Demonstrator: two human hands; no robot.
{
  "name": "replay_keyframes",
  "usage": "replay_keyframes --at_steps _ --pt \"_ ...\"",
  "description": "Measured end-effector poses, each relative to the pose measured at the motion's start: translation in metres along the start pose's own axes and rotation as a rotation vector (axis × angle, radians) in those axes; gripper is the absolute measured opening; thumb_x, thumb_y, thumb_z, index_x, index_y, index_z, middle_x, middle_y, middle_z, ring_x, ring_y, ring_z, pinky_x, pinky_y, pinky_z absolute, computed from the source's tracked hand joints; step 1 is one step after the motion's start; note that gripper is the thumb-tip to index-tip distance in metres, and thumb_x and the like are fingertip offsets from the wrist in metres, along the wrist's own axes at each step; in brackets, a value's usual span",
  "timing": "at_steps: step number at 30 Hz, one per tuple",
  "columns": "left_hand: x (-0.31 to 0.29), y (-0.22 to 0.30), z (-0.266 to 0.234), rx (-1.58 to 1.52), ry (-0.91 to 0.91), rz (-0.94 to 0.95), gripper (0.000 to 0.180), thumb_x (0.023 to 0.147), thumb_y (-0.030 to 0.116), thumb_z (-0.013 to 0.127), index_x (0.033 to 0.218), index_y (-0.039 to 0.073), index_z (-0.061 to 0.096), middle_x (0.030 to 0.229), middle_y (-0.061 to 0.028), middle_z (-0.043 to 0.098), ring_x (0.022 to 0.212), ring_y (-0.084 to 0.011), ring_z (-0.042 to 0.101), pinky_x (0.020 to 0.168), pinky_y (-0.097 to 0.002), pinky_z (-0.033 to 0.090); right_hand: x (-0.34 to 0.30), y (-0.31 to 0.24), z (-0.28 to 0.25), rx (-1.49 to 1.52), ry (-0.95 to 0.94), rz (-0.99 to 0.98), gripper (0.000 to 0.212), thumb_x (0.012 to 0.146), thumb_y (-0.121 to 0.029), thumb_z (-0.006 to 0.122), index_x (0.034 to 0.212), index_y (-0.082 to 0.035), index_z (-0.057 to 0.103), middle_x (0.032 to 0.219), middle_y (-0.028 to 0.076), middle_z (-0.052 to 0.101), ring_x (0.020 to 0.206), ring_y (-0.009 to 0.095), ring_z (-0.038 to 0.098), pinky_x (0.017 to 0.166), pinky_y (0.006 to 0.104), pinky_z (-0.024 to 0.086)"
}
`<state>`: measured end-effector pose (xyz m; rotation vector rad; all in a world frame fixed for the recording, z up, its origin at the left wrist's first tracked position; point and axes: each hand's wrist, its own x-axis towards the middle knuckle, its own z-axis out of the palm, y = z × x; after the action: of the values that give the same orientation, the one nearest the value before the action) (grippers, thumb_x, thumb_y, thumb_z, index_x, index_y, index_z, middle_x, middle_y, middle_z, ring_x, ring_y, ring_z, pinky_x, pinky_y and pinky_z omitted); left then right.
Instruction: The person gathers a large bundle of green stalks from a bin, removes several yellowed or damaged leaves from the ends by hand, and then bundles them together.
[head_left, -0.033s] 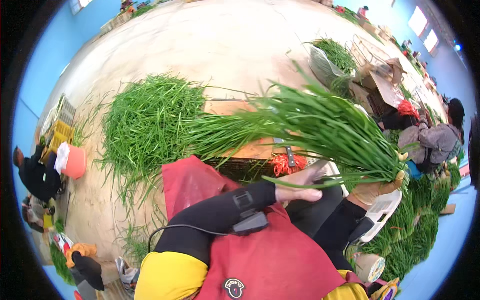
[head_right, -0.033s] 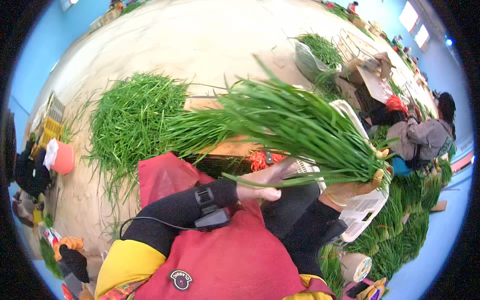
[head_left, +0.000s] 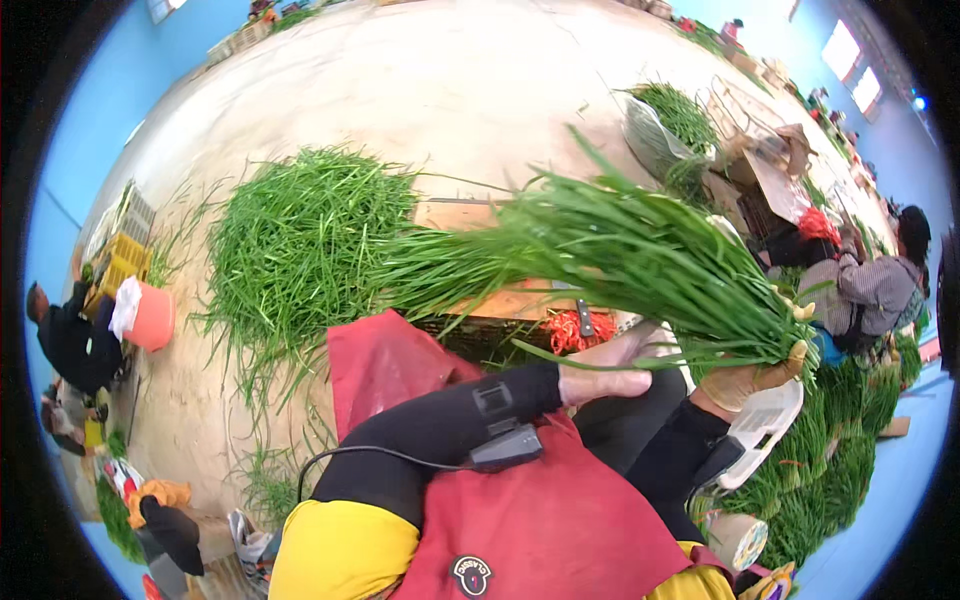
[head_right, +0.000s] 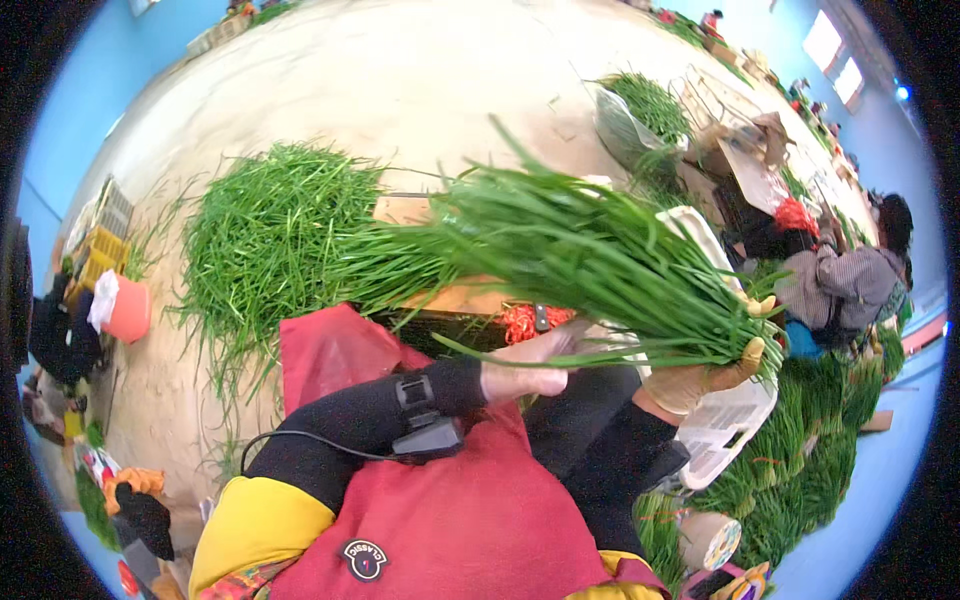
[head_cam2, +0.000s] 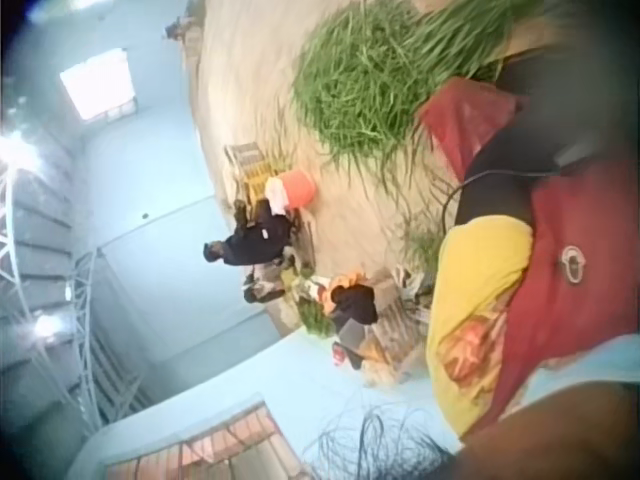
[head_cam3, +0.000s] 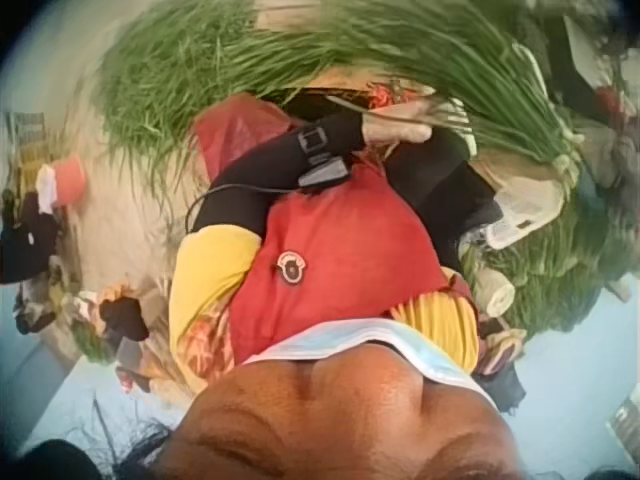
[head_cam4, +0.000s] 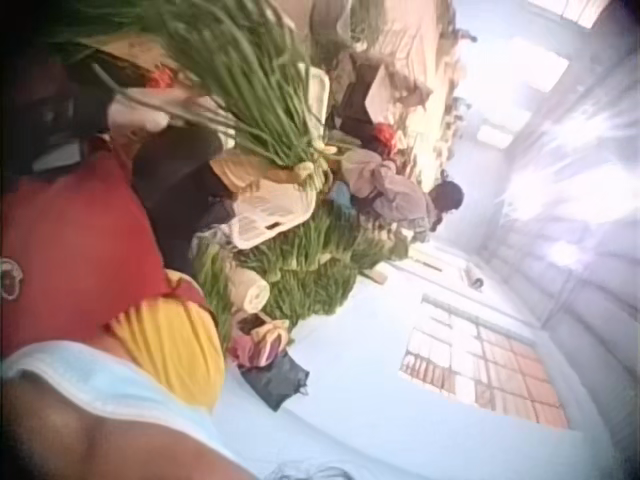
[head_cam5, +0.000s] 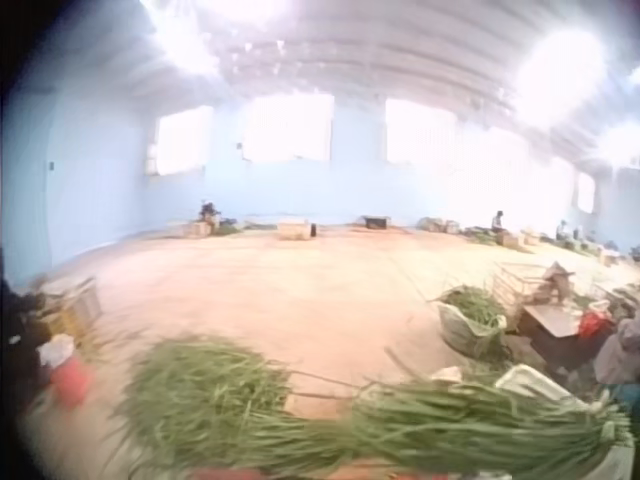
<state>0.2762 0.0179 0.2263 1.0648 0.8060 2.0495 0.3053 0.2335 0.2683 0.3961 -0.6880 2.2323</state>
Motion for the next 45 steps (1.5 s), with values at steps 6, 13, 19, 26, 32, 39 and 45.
replay_keyframes --at_steps 6,13,19,26,32,39,45 --pt "-0.010 0.040 0.002 -0.492 0.354 0.255 0.114 0.069 0.080 0.059 0.152 0.008 0.028 0.151 -0.0146 0.040 0.138 -0.0326 0.041 0.115 -0.0531 0.033 -0.022 0.037 0.063 0.040 -0.150 -0.035 0.057 0.088 -0.030 0.057 0.138 -0.005 0.046 0.111 0.005 0.058 0.108 0.025 0.051 0.107 0.0478 0.038" --pt "-0.053 0.074 -0.036 -0.308 0.527 0.578 0.109 0.068 0.081 0.063 0.143 0.007 0.039 0.140 -0.0126 0.050 0.129 -0.0293 0.049 0.110 -0.0501 0.041 -0.057 0.063 0.073 0.084 -0.217 0.174 0.056 0.084 -0.028 0.066 0.133 -0.006 0.050 0.108 0.004 0.056 0.107 0.024 0.051 0.109 0.0467 0.036" --pt "-0.090 0.099 -0.062 -0.336 0.597 0.661 0.098 0.080 0.070 0.063 0.145 0.002 0.037 0.140 -0.0202 0.049 0.129 -0.0306 0.050 0.105 -0.0506 0.047 -0.080 0.075 0.050 0.193 -0.090 0.315 0.055 0.084 -0.023 0.064 0.135 -0.005 0.050 0.110 0.006 0.057 0.109 0.025 0.053 0.113 0.0469 0.034" --pt "-0.120 0.115 -0.070 -0.294 0.835 0.603 0.043 0.095 0.033 0.063 0.131 0.010 0.056 0.094 -0.0022 0.061 0.096 -0.0233 0.064 0.092 -0.0467 0.050 -0.108 0.089 0.001 0.295 0.122 0.557 0.053 0.086 -0.020 0.064 0.136 -0.008 0.049 0.122 0.010 0.061 0.119 0.028 0.057 0.110 0.0529 0.040" --pt "-0.116 0.141 -0.033 0.092 0.804 0.611 0.023 0.095 0.034 0.064 0.097 0.011 0.062 0.093 -0.0026 0.061 0.110 -0.0280 0.062 0.098 -0.0497 0.048 -0.158 0.101 -0.044 0.299 0.243 0.843 0.059 0.091 -0.036 0.064 0.142 -0.011 0.049 0.139 0.012 0.055 0.126 0.033 0.053 0.106 0.0535 0.044" --pt "-0.101 0.146 -0.014 0.292 0.599 0.382 0.035 0.092 0.041 0.067 0.094 0.007 0.062 0.096 -0.0081 0.063 0.108 -0.0302 0.062 0.098 -0.0474 0.049 -0.206 0.091 -0.072 -0.062 0.144 1.411 0.034 0.093 -0.010 0.064 0.123 0.001 0.057 0.106 0.014 0.067 0.088 0.024 0.066 0.083 0.0354 0.055" --pt "-0.101 0.145 -0.006 0.410 0.648 0.237 0.028 0.086 0.027 0.075 0.091 0.003 0.062 0.090 -0.0107 0.066 0.100 -0.0299 0.065 0.098 -0.0489 0.049 -0.154 0.070 -0.070 -1.160 -0.523 1.275 0.040 0.090 -0.016 0.067 0.127 -0.002 0.060 0.091 0.009 0.071 0.076 0.015 0.064 0.074 0.0296 0.053"
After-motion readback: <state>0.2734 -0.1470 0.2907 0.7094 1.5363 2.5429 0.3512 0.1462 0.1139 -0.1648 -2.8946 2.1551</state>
